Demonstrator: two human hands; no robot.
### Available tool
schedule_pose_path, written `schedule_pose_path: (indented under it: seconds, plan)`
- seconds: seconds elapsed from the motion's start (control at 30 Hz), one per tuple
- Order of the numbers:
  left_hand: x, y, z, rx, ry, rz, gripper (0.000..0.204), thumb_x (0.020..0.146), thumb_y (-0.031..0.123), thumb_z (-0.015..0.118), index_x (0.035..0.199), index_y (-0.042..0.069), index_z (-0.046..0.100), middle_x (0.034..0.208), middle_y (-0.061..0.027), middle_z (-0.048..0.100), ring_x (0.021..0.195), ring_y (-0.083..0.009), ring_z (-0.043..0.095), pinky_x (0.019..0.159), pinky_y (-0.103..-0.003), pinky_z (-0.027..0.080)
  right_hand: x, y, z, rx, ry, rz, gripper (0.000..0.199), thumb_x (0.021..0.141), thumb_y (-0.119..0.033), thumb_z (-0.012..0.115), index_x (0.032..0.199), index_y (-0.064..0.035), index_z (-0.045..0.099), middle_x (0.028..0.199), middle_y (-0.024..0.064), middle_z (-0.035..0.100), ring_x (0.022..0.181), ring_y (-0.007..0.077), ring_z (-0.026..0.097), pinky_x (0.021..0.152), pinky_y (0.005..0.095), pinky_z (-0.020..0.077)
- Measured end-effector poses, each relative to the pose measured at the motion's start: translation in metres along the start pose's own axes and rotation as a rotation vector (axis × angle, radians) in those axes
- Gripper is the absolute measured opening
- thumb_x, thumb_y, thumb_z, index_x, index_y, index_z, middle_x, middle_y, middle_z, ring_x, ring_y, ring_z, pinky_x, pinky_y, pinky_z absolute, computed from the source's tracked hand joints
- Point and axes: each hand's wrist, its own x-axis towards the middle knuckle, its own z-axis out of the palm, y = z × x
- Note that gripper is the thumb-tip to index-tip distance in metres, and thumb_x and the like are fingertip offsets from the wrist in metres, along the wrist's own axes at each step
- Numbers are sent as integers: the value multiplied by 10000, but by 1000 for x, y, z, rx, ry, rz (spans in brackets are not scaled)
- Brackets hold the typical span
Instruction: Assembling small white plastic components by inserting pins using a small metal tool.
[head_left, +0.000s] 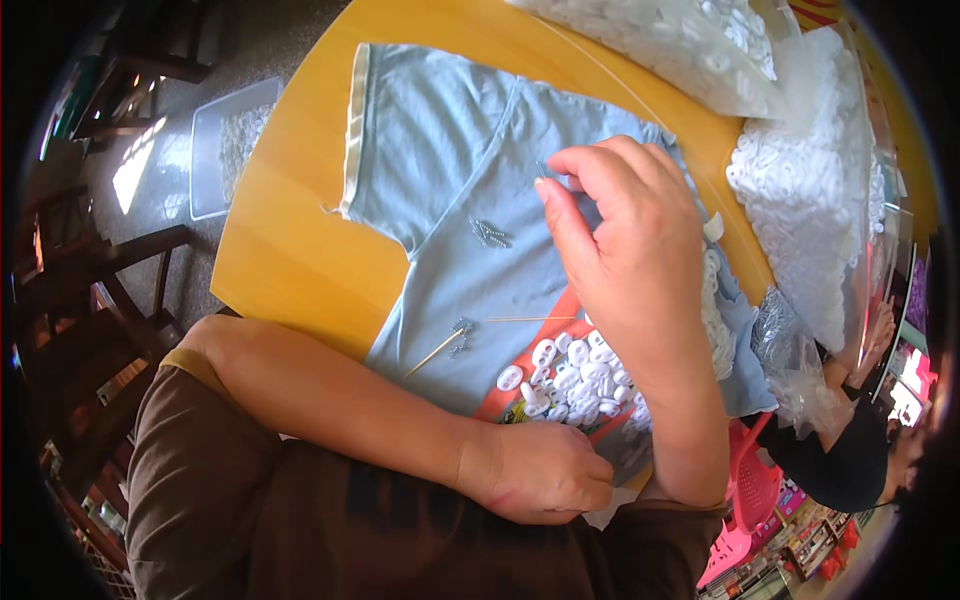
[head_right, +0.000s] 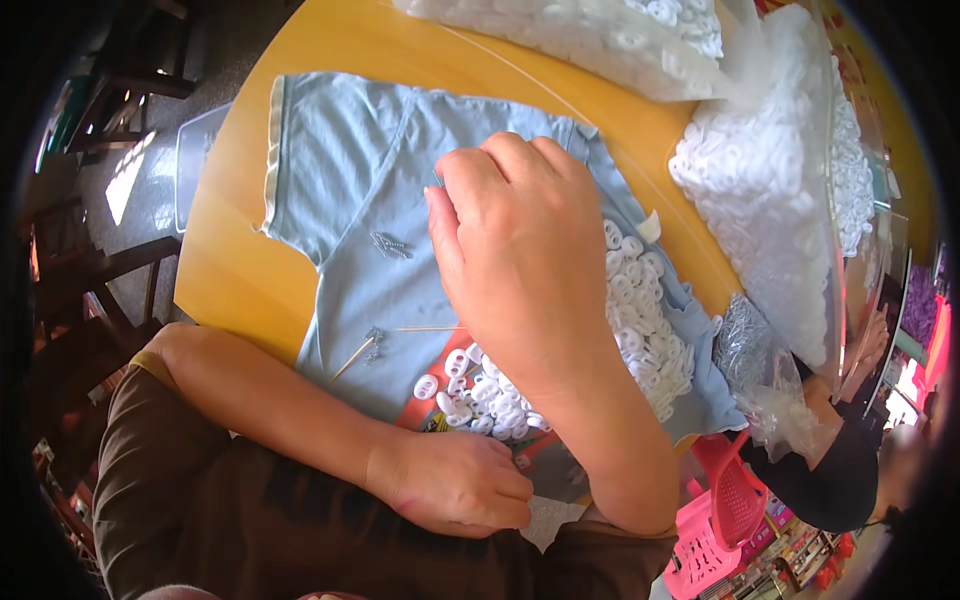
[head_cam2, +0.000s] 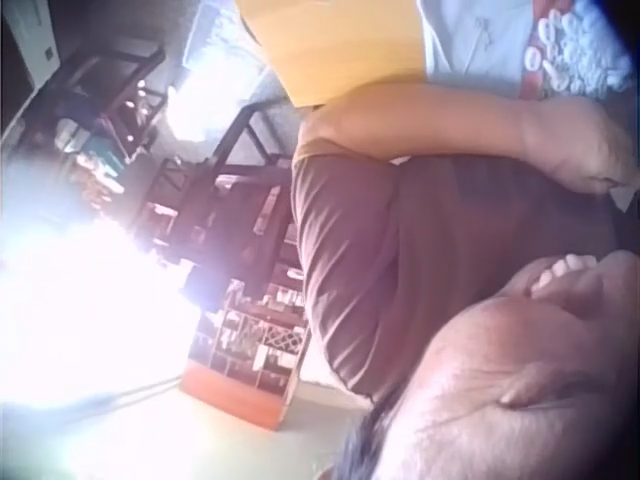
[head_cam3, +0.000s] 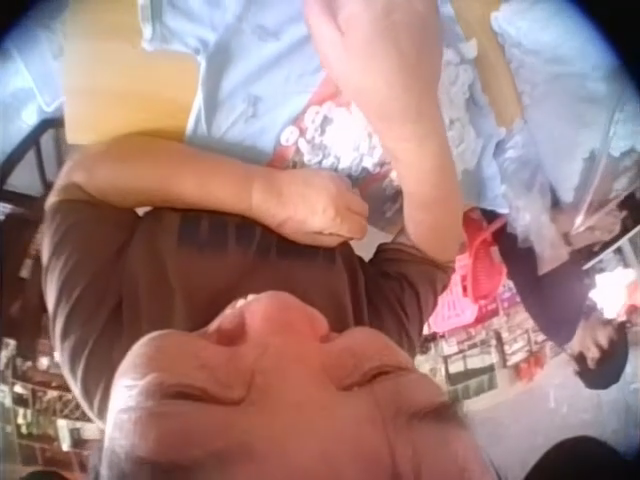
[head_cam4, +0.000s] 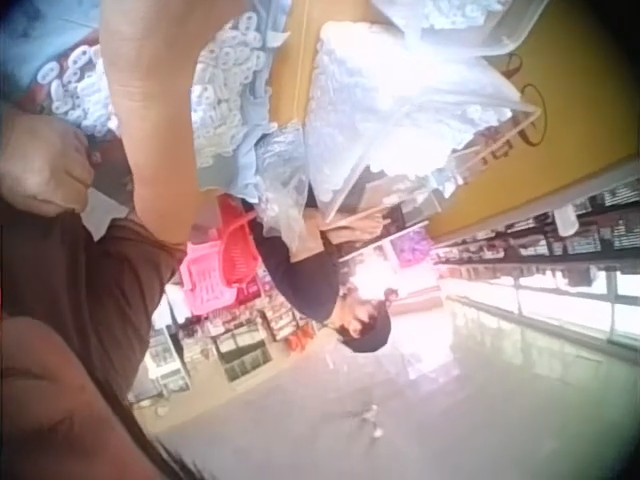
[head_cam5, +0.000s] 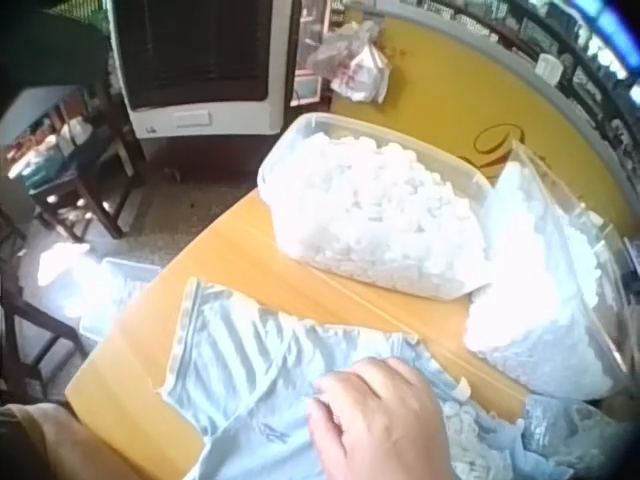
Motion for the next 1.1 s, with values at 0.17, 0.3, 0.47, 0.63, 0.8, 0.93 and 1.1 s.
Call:
schedule_pose_path:
  seconds: [0.17, 0.3, 0.47, 0.63, 0.8, 0.93, 1.1]
  plan:
    - [1, -2, -2, 21, -2, 12, 94, 753, 111, 540, 805, 54, 485, 751, -87, 470, 692, -270, 524, 605, -380, 417, 10, 3, 2, -36, -15, -45, 84, 673, -57, 637, 700, -37, 559, 694, 82, 519, 686, 265, 512, 631, 368, 411]
    - [3, -1, -4, 23, -7, 24, 97, 750, 105, 540, 818, 55, 491, 751, -88, 471, 698, -268, 524, 602, -381, 419, 11, 4, 8, -314, 46, -224, 47, 613, -56, 590, 612, -61, 543, 642, 58, 480, 652, 217, 497, 589, 345, 387]
    - [4, 1, -6, 78, -63, 16, 84, 768, 82, 538, 840, 57, 505, 743, -85, 472, 695, -256, 525, 589, -365, 424, 8, -8, 18, -479, 67, -269, 49, 575, -69, 570, 574, -91, 526, 612, 26, 440, 624, 179, 465, 584, 316, 364]
    - [3, 4, -7, 70, -80, 14, 111, 785, 72, 559, 891, 50, 538, 778, -85, 505, 718, -250, 538, 615, -357, 437, 8, -9, 13, -412, 62, -208, 104, 638, -65, 559, 633, -98, 460, 635, 32, 428, 620, 178, 488, 588, 309, 386]
    - [7, 4, -6, 34, -56, 13, 127, 759, 78, 551, 878, 46, 521, 790, -115, 509, 701, -313, 535, 610, -396, 440, 0, -9, -11, -134, 146, -61, 102, 695, -12, 574, 710, -52, 481, 666, 71, 485, 611, 234, 524, 564, 343, 418]
    - [11, 7, -11, 27, -53, 35, 139, 767, 82, 553, 895, 39, 519, 796, -113, 509, 707, -309, 535, 619, -397, 440, -37, -10, -42, 558, 101, 316, 109, 749, -9, 595, 839, -24, 536, 729, 115, 548, 643, 204, 576, 562, 296, 458]
    - [23, 21, -32, 108, 118, 168, 254, 753, -4, 540, 1006, -7, 558, 831, -123, 525, 683, -270, 553, 606, -356, 468, -98, -6, -84, 1138, 100, 716, 61, 839, -14, 553, 889, 16, 536, 803, 25, 565, 715, 70, 546, 650, 202, 453]
